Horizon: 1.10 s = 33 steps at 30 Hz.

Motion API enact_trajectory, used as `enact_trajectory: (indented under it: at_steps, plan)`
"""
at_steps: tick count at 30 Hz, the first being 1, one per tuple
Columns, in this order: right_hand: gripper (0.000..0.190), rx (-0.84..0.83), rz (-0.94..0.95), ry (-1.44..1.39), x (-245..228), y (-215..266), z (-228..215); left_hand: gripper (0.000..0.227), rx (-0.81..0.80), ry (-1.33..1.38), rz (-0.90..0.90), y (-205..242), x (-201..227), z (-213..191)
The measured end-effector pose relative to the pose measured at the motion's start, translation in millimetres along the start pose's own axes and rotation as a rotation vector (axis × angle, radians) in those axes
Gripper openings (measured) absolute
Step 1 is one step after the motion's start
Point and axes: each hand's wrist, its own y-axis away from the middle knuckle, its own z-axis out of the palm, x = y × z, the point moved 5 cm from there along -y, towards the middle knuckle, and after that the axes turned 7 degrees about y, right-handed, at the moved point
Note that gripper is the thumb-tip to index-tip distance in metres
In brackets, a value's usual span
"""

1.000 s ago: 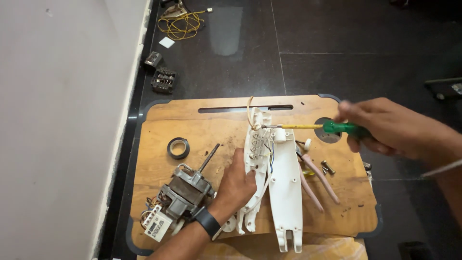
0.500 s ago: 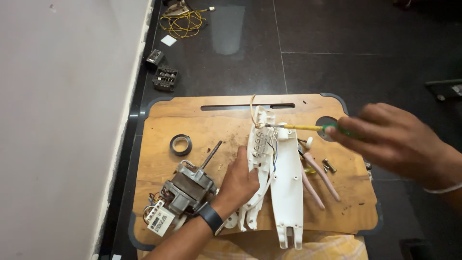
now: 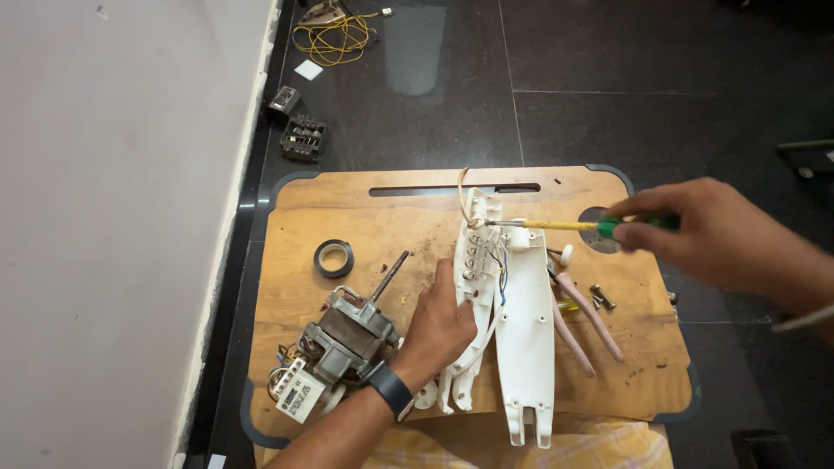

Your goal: Repairing an electrical appliance by disassembling the housing and manipulating internal wiring.

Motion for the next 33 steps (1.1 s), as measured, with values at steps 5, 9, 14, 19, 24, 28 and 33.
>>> enact_trajectory:
  at_steps: [5,9,14,19,24,28,33]
  plan:
    - [0.038,0.317,-0.425,0.297,-17,15,0,0.042,0.024,-0.005,-0.008,-1,-5,2]
    - [0.041,0.489,-0.629,0.218,-16,22,4,0.040,0.079,0.031,0.033,-3,-5,-1]
    - [0.037,0.098,0.122,-0.487,6,5,12,0.036,0.089,0.045,0.021,-1,-1,-2]
    - [0.039,-0.180,0.443,-0.759,9,11,29,0.037,0.103,0.051,0.053,-1,0,-2]
    - [0.028,0.087,0.058,-0.038,-17,17,3,0.037,0.085,0.030,0.049,0,3,-3]
    - [0.022,0.502,-0.564,0.451,-34,21,-19,0.035,0.056,0.025,-0.006,0,-3,0]
    - [0.030,0.657,-0.872,0.515,-43,26,-20,0.035,0.078,0.038,0.025,-1,-1,-1]
